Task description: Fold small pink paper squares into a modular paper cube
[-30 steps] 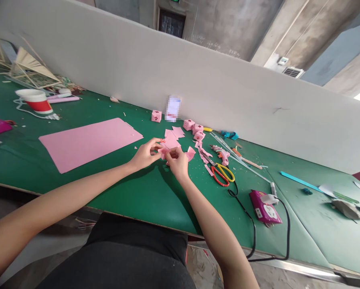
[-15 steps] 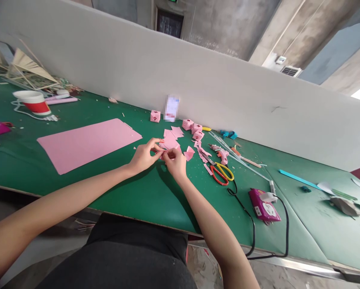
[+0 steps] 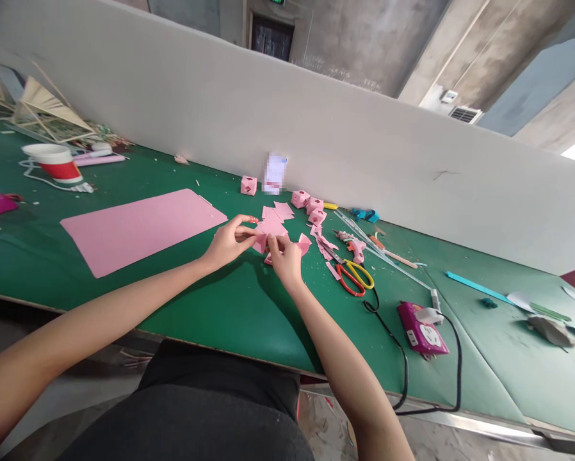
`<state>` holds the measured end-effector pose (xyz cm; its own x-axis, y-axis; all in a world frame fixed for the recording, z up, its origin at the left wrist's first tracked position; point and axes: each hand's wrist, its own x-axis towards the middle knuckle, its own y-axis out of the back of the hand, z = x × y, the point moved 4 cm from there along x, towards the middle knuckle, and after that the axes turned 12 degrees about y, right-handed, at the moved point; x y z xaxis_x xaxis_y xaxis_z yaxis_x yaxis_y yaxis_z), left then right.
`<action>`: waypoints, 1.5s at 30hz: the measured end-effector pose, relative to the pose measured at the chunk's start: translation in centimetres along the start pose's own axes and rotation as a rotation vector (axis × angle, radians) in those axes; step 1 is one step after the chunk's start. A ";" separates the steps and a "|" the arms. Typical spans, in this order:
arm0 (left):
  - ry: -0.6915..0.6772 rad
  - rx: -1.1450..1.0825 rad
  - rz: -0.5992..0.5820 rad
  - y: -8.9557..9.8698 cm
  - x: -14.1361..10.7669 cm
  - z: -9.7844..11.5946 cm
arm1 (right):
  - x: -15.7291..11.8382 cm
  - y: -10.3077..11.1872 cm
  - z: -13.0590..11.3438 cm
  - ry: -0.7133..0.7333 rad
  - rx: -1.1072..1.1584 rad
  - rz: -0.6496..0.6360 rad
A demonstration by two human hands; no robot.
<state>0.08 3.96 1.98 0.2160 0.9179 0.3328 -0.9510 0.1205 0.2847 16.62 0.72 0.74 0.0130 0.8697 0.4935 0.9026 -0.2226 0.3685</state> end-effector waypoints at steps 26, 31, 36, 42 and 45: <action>-0.125 0.501 -0.049 1.1 1.6 -2.7 | 2.0 6.4 0.1 -0.090 -0.874 -0.058; -0.158 0.476 -0.044 1.0 1.1 -2.0 | 2.1 7.8 0.7 -0.273 -0.926 -0.175; -0.235 0.619 -0.140 0.0 0.2 -1.7 | 2.0 7.7 0.7 -0.242 -0.928 -0.167; -0.231 0.665 -0.192 -0.5 0.3 -2.5 | 1.7 6.7 0.3 -0.241 -0.834 -0.174; -0.181 0.613 -0.154 0.0 0.8 -2.9 | 1.4 5.8 0.4 -0.249 -0.828 -0.211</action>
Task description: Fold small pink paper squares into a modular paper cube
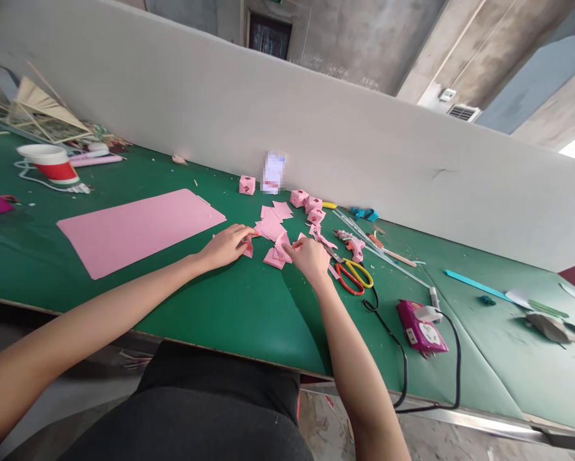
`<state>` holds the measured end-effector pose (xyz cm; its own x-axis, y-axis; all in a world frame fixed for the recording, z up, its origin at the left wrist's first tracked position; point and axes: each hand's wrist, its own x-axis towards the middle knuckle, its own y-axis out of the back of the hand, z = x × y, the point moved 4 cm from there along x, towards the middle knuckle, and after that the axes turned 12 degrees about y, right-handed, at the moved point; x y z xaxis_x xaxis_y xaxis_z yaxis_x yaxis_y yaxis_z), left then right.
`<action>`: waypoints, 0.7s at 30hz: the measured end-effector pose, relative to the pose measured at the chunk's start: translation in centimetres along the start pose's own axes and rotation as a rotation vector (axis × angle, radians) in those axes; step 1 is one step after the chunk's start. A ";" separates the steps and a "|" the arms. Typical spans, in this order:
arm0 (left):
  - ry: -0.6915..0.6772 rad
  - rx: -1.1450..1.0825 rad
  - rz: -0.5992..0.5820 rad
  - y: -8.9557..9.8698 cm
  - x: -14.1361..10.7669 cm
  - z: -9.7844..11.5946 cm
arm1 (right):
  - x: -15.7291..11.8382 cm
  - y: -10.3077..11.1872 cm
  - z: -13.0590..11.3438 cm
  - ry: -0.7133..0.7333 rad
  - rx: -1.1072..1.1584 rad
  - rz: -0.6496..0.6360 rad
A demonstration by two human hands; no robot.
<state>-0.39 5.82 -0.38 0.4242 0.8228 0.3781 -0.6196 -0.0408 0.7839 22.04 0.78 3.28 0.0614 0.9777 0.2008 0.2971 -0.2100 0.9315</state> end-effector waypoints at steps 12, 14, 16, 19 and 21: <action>0.124 -0.116 0.219 1.4 0.3 -0.7 | -0.3 -1.5 -0.5 -0.012 -0.054 -0.074; 0.113 -0.115 0.238 1.6 0.2 -0.4 | -0.3 -1.4 -0.5 -0.015 -0.042 -0.075; 0.097 -0.111 0.247 1.7 0.1 -0.1 | -0.4 -1.2 -0.7 -0.010 -0.023 -0.070; 0.080 -0.114 0.239 1.6 0.1 0.1 | -0.6 -1.0 -1.2 0.017 0.005 -0.053; 0.072 -0.119 0.236 1.6 0.1 0.2 | -0.8 -0.9 -1.5 0.036 0.031 -0.046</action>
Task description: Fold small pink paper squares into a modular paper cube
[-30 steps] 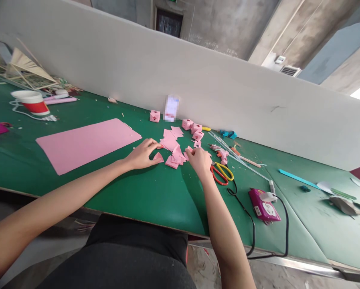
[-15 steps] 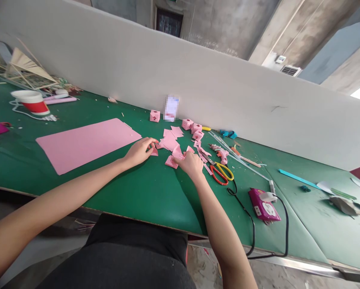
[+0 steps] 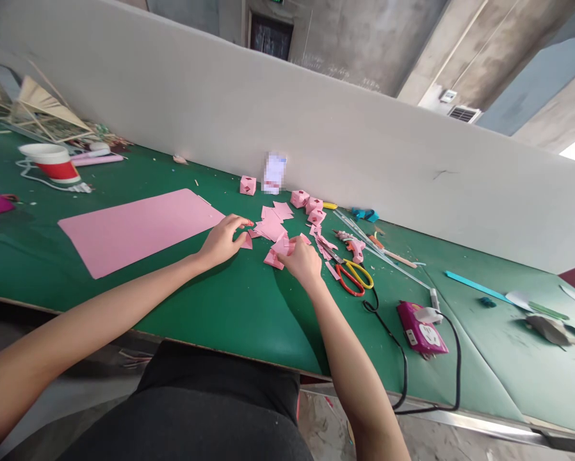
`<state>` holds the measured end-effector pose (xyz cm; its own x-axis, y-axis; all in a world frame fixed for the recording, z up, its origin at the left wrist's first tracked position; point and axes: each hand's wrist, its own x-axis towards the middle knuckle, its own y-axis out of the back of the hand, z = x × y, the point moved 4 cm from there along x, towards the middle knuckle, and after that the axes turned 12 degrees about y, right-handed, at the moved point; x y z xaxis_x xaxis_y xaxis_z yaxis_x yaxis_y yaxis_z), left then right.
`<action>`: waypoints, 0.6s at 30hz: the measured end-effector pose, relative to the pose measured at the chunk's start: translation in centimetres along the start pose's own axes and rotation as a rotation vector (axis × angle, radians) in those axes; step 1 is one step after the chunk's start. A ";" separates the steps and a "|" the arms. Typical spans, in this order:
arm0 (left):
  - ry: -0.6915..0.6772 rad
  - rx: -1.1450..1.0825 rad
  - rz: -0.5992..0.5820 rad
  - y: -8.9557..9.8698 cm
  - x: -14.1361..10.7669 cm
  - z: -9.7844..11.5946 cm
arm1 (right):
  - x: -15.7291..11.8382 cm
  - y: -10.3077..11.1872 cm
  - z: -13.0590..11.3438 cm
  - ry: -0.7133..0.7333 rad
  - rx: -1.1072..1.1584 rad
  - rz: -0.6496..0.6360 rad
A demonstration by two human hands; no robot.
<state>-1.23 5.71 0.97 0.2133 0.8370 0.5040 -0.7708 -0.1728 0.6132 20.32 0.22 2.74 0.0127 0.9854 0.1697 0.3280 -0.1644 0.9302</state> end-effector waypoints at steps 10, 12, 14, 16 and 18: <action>-0.022 0.001 -0.004 -0.2 -0.1 0.1 | 0.2 -0.2 0.3 0.066 0.127 0.003; -0.023 0.012 -0.010 -0.2 -0.2 0.1 | 0.2 -0.1 0.2 0.075 0.139 0.011; -0.026 0.008 -0.009 -0.2 -0.2 0.2 | 0.1 0.0 0.0 0.081 0.147 0.027; -0.025 -0.021 -0.009 -0.2 -0.3 0.3 | 0.1 0.1 -0.2 0.093 0.163 0.051; 0.017 -0.121 -0.026 -0.2 -0.2 0.4 | 0.0 0.2 -0.6 0.134 0.189 0.089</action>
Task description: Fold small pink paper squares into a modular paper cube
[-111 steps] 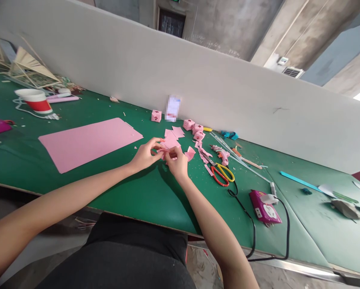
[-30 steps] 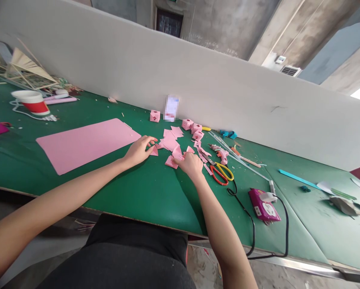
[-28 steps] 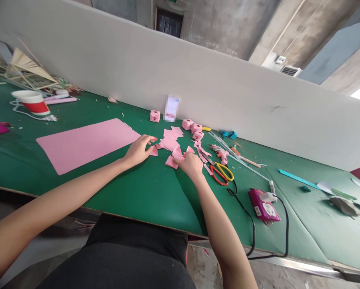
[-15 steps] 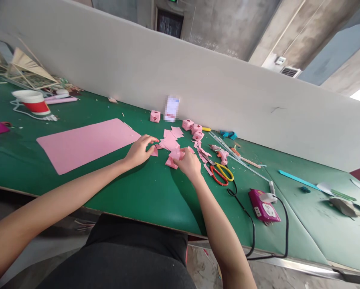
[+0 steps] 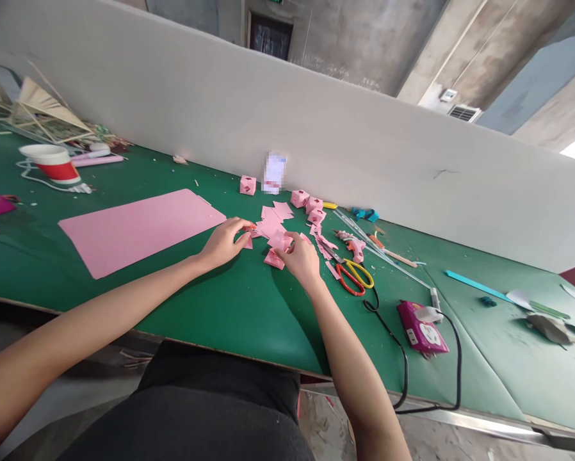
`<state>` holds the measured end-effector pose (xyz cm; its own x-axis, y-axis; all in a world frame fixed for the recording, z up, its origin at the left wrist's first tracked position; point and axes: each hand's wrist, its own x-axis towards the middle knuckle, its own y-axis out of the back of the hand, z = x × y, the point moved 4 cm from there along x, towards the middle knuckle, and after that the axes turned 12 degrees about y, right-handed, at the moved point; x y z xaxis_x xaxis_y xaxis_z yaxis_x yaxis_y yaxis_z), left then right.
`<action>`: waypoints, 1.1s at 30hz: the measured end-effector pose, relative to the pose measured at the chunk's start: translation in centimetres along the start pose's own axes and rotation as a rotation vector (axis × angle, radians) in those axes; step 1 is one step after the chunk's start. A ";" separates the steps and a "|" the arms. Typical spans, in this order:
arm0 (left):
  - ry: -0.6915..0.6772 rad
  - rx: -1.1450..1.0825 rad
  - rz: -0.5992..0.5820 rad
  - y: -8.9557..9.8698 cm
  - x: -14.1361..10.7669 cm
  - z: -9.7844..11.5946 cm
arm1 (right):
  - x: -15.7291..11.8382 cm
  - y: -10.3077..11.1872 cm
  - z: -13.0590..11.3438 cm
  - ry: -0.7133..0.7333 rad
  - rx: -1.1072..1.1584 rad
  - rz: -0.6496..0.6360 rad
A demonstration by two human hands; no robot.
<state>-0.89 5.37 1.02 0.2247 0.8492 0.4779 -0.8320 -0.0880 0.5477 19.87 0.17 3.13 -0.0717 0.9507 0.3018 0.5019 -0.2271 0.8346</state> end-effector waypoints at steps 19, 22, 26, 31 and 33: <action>0.446 -0.771 -0.297 -0.6 -0.5 1.4 | -0.5 -1.8 -2.1 0.344 0.138 0.059; 0.448 -0.749 -0.271 -0.6 -0.5 1.4 | -0.6 -1.8 -2.4 0.367 0.130 0.041; 0.452 -0.731 -0.248 -0.5 -0.5 1.2 | -0.8 -1.9 -2.8 0.425 0.139 -0.013; 0.445 -0.698 -0.237 -0.4 -0.5 1.1 | -0.8 -2.1 -2.6 0.436 0.174 -0.021; 0.442 -0.692 -0.223 -0.4 -0.4 1.0 | -0.8 -2.1 -2.6 0.440 0.203 -0.015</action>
<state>-0.20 4.54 1.27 0.3217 0.9467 0.0177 -0.9466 0.3220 -0.0150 16.64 -0.61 2.30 -0.4161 0.7640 0.4931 0.6532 -0.1261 0.7466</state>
